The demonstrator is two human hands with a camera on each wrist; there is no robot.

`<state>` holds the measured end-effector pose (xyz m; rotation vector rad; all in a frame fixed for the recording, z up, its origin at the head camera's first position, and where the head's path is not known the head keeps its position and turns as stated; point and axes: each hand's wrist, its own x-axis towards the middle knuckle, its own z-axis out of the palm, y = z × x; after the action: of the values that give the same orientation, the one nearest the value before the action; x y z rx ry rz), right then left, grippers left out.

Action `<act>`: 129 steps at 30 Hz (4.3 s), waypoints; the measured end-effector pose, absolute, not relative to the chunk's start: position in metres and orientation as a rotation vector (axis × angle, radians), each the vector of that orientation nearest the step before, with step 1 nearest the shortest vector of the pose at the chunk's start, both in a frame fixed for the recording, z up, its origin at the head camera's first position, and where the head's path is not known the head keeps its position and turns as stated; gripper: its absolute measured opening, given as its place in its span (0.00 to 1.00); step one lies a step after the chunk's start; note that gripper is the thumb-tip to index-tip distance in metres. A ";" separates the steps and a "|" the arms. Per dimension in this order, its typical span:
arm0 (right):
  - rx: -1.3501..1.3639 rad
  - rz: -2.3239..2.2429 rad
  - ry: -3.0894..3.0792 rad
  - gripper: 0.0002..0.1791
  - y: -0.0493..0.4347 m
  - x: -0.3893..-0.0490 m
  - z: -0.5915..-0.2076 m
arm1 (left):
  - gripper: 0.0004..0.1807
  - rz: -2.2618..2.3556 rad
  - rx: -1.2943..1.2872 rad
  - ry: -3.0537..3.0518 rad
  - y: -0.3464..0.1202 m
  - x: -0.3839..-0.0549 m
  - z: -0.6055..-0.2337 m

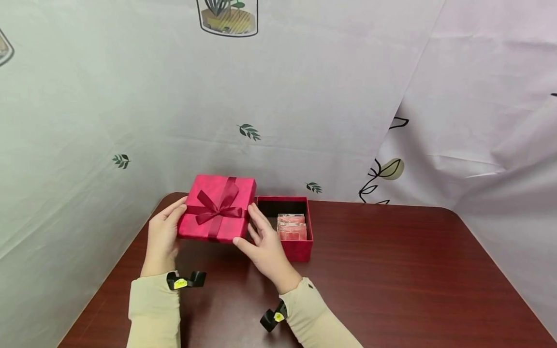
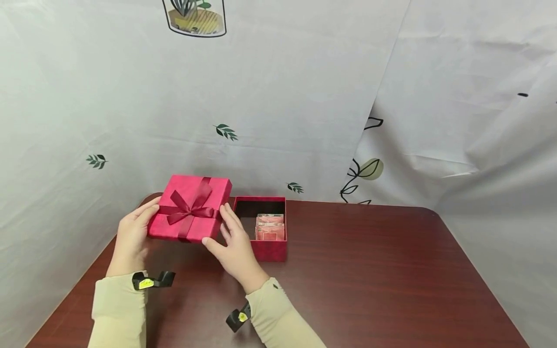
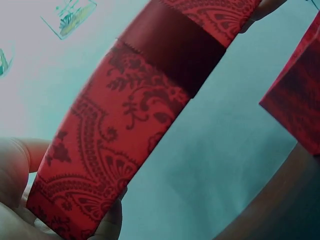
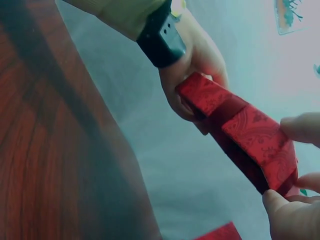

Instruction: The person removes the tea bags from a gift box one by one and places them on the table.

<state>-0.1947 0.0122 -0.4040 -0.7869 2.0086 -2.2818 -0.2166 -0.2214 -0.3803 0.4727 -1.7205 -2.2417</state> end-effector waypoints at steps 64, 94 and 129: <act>-0.237 -1.909 2.572 0.32 -0.062 -0.211 -0.479 | 0.30 -1.885 0.472 -2.451 -0.243 -0.239 -0.454; -0.795 -2.090 2.695 0.15 0.056 -0.190 -0.391 | 0.18 -1.608 -0.034 -2.329 -0.203 -0.223 -0.400; -0.779 -1.120 3.079 0.31 0.175 -0.254 -0.440 | 0.14 -1.076 -0.578 -2.746 -0.072 -0.241 -0.395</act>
<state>-0.2538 0.1746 -0.4401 -0.7786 3.0789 -1.1204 -0.2407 -0.0720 -0.3951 -0.5784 -2.7461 -1.0756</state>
